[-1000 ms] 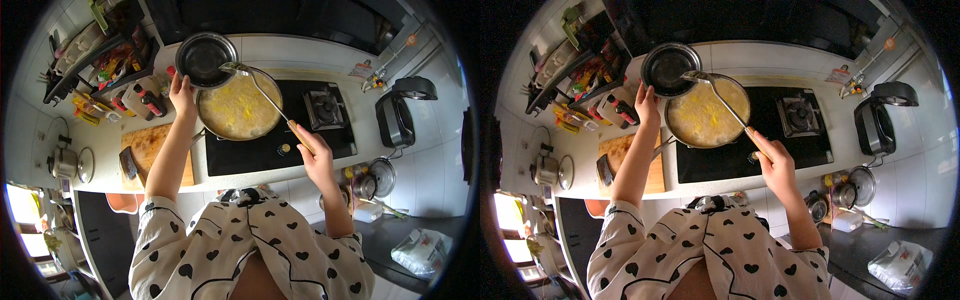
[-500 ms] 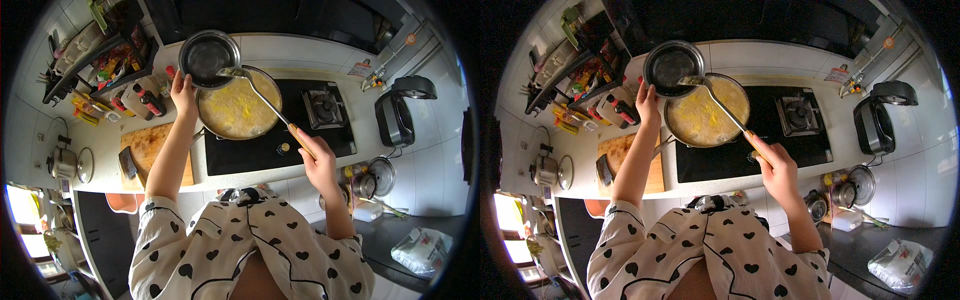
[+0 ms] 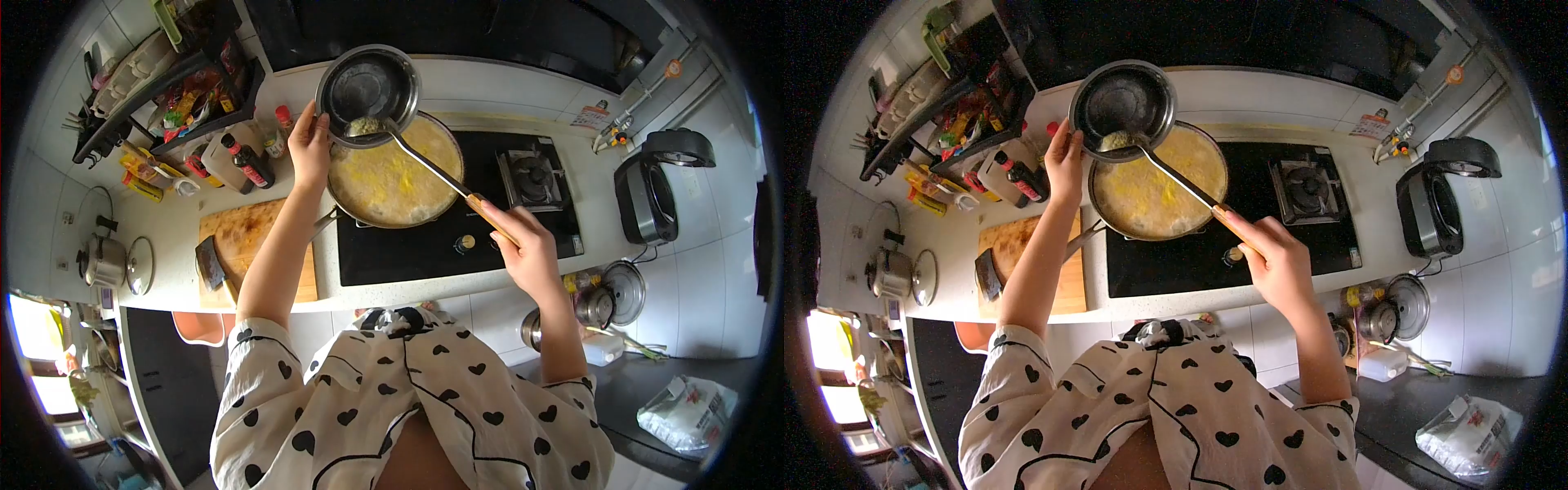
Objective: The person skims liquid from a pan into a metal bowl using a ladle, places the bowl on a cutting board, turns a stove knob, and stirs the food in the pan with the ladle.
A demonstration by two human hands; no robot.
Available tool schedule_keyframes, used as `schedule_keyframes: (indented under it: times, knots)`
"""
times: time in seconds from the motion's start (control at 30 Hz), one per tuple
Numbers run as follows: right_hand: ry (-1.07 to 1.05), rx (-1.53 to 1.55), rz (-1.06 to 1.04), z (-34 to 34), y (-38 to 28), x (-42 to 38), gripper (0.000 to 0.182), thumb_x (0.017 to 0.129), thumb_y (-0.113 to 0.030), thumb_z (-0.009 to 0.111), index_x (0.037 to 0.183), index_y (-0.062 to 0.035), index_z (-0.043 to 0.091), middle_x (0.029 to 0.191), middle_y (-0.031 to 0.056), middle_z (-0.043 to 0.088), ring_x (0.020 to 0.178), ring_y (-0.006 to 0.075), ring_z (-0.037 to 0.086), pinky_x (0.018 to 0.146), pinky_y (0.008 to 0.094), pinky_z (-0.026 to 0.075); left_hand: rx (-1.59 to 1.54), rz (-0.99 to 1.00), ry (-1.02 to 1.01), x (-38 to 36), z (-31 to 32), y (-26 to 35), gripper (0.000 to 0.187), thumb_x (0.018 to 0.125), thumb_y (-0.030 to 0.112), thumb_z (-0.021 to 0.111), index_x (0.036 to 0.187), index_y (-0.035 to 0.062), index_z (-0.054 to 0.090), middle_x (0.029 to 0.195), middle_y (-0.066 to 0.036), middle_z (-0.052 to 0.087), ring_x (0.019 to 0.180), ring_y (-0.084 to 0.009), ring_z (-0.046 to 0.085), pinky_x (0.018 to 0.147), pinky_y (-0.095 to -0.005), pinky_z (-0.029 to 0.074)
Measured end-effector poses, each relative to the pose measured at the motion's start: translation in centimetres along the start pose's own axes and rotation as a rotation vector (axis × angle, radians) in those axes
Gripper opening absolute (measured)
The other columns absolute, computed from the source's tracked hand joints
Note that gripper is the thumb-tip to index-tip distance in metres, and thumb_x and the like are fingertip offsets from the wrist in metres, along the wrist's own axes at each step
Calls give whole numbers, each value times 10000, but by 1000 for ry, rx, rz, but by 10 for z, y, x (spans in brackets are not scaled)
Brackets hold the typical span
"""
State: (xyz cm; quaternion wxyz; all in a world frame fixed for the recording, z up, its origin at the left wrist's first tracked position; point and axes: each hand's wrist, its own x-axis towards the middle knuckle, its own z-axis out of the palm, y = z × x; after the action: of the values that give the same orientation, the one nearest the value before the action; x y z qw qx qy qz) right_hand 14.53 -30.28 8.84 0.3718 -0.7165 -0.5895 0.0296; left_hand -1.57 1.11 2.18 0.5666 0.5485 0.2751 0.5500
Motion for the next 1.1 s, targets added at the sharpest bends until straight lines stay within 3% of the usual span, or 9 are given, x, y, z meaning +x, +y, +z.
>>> schedule_keyframes:
  times: [0.3,0.5,0.6,0.63,0.7,0.8,0.9,1.1]
  knots:
    - [19,-282,-111,-23,-5,-4,491,753,-12,649,1198,-218,608,748,54,527,609,226,555,552,347,464,263,270,-18,5,0,-13,317,893,65,589,1194,-26,558,1006,-52,628,855,-85,561,761,-209,441]
    - [86,-223,25,-13,-6,6,528,769,-20,643,1229,-272,584,737,53,512,600,224,540,551,341,459,423,391,-55,-1,5,3,279,856,29,606,1133,-8,594,826,-65,580,713,-103,521,673,-226,439]
    - [75,-204,69,-8,-8,13,489,764,28,634,1198,-195,606,760,94,526,603,249,528,557,325,445,442,467,-72,-2,6,4,270,852,22,603,1119,-12,596,789,-73,557,673,-113,504,638,-231,432]
    - [66,-199,63,-6,-5,13,503,768,8,637,1213,-223,595,749,84,521,598,245,529,557,331,449,449,500,-77,-2,6,4,267,852,21,602,1116,-14,596,784,-75,553,665,-115,501,629,-232,429]
    - [46,-188,49,-4,-1,12,532,776,-32,645,1241,-280,572,727,64,511,589,239,533,555,341,457,488,488,-90,-6,6,11,265,850,18,601,1112,-15,597,786,-82,554,666,-125,508,631,-236,433]
    - [-2,-132,49,-4,-3,9,525,773,-33,647,1238,-265,574,726,79,516,592,253,535,558,347,457,512,473,-78,-6,4,9,264,849,17,602,1111,-16,598,791,-88,557,670,-133,515,638,-241,437]
    - [-34,-82,88,-8,-8,6,493,757,41,633,1196,-181,608,746,114,521,590,253,514,558,315,439,497,480,-44,-3,1,2,261,851,21,602,1109,-16,598,792,-92,558,675,-138,520,645,-244,440]
    - [-39,-107,66,-17,-5,-5,495,755,-5,658,1200,-214,605,752,97,549,614,263,546,566,339,458,522,475,-11,-2,-1,5,273,856,28,602,1126,-13,592,801,-84,557,691,-138,524,653,-240,438]
